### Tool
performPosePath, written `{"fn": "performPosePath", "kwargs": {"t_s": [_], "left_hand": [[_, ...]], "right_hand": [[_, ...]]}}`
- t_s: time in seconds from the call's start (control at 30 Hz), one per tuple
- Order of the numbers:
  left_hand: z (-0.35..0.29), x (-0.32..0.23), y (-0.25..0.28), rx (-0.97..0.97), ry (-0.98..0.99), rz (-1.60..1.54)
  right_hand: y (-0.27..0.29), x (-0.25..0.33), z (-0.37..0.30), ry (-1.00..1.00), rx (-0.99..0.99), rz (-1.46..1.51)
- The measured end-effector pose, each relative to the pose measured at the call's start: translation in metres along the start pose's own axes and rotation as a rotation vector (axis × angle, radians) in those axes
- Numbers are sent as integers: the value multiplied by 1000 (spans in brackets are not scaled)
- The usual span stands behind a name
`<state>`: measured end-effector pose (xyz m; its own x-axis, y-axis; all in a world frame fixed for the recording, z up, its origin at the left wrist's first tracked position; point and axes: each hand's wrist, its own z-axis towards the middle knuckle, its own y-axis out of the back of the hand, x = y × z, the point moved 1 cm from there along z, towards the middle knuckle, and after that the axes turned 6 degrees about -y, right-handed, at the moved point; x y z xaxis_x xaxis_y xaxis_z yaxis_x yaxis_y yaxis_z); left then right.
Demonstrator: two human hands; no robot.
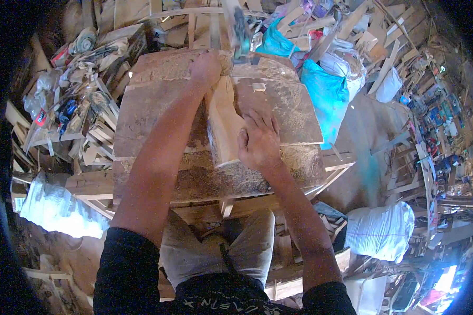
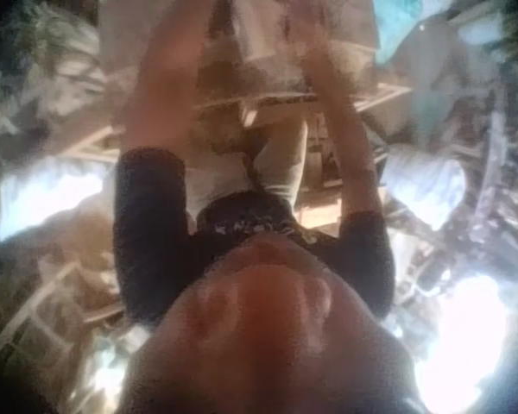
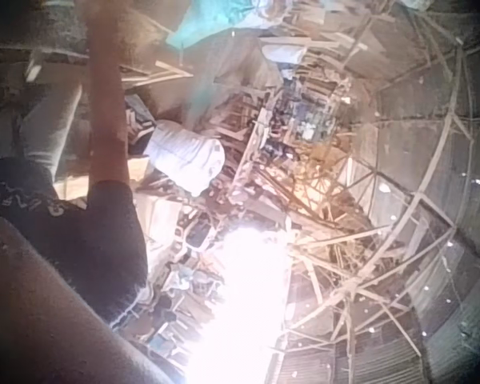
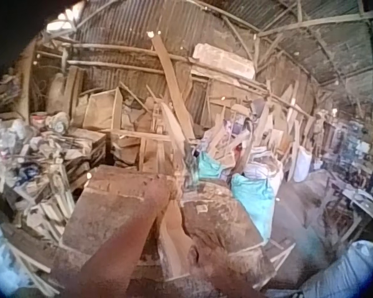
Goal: The person uses a saw to cut a curved shape into a piece of wood on a workbench. They hold the wood with one hand and operate the saw with the other, then pick up and inspect the cut wooden piece.
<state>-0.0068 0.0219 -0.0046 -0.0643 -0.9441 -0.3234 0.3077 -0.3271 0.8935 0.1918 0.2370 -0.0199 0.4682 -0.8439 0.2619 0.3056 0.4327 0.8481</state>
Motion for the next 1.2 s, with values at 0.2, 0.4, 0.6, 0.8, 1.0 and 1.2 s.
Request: {"fn": "performPosePath", "kwargs": {"t_s": [0.2, 0.4, 0.6, 0.8, 1.0, 1.2], "left_hand": [[-2, 2, -1, -45, -29, 18], [-2, 0, 3, -48, -16, -20], [2, 2, -4, -109, -85, 7], [8, 7, -10, -82, -84, 34], [11, 9, -15, -106, -93, 21], [11, 5, -11, -90, -80, -15]], "right_hand": [[-2, 1, 1, 4, 16, -9], [-4, 2, 3, 5, 29, 4], [-5, 0, 5, 14, 20, 23], [-4, 4, 8, 56, -16, 38], [-6, 5, 10, 87, -51, 50], [-9, -1, 12, 85, -37, 60]]}}
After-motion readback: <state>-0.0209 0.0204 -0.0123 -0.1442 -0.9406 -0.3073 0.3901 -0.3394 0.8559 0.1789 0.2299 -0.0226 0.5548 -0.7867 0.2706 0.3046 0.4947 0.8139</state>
